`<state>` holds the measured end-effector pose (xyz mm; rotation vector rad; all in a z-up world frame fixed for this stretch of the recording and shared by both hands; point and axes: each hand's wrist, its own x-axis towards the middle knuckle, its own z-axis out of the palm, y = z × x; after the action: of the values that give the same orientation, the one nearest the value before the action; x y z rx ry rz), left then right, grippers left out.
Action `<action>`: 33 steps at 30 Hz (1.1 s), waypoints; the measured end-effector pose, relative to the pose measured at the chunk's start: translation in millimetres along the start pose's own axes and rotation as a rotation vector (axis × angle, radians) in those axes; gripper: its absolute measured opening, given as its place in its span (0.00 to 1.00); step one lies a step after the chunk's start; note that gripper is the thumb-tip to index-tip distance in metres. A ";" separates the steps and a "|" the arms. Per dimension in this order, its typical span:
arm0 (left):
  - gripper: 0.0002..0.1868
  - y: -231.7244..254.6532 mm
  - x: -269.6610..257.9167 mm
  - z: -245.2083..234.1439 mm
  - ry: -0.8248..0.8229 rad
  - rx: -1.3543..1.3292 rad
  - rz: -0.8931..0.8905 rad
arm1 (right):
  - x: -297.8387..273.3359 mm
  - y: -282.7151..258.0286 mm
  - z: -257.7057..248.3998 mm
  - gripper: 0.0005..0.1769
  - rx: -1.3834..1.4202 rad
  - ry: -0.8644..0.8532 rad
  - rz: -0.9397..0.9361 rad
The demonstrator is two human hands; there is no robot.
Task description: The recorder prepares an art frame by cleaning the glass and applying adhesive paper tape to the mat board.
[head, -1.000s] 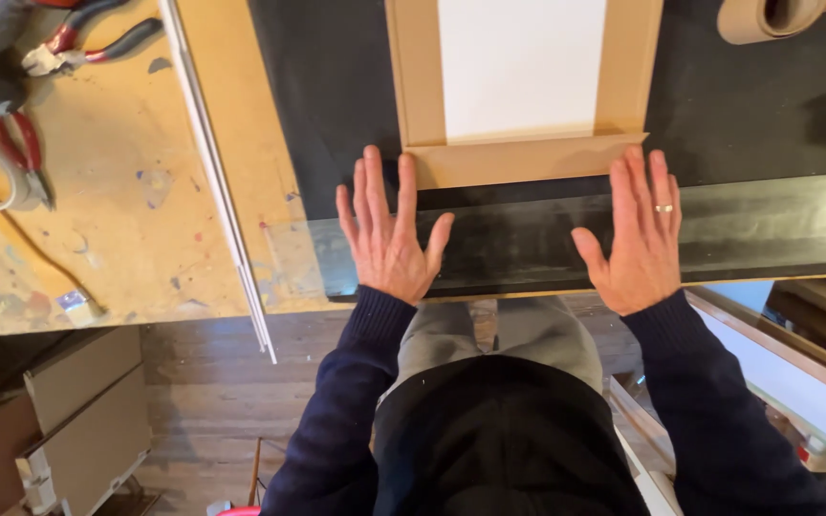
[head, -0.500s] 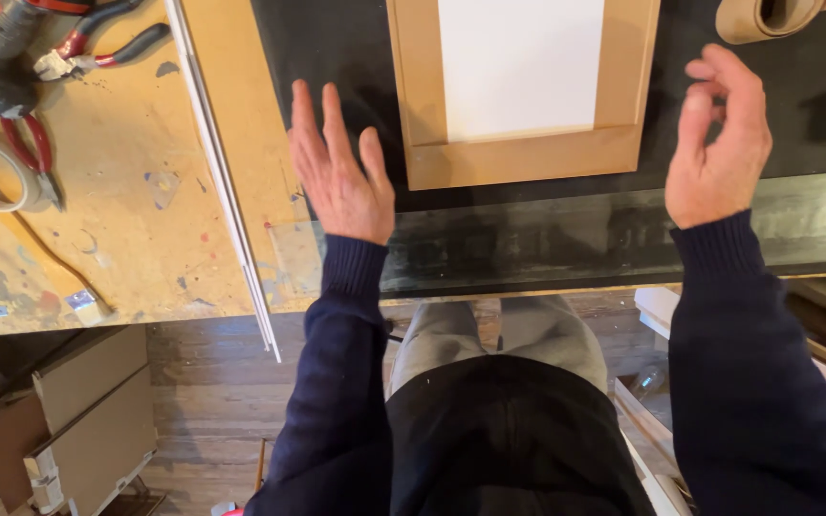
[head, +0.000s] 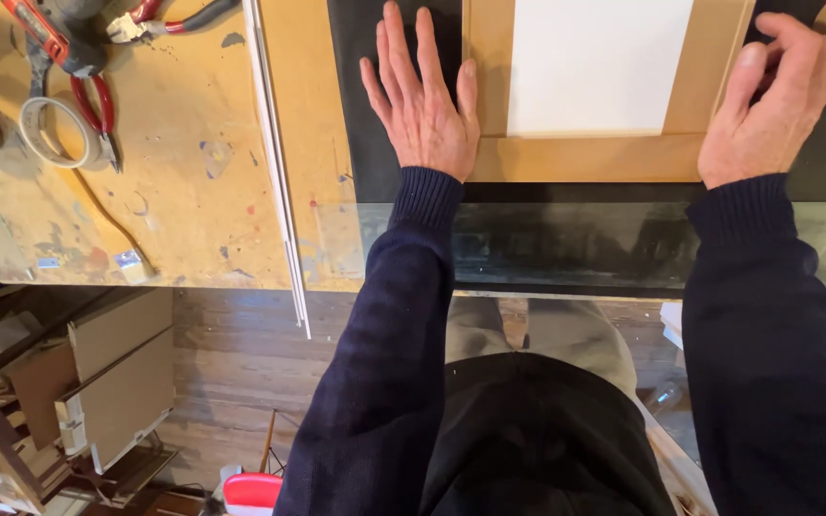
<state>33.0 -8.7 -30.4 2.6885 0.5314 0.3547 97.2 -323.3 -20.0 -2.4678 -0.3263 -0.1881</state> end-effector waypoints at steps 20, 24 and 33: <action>0.27 -3.8 -6.4 -19.1 0.029 -0.008 -0.102 | 32.3 -48.0 -21.4 0.13 0.294 0.026 0.431; 0.29 6.3 3.7 -15.5 0.061 -0.066 -0.048 | 10.1 -24.0 -1.9 0.13 0.156 0.049 0.220; 0.28 1.3 2.9 -8.5 0.022 -0.018 0.008 | 5.9 -16.4 -5.7 0.13 -0.008 0.061 0.030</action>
<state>33.4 -6.0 -21.7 2.6727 0.5210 0.3900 97.9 -313.1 -4.8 -2.4679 -0.2626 -0.2524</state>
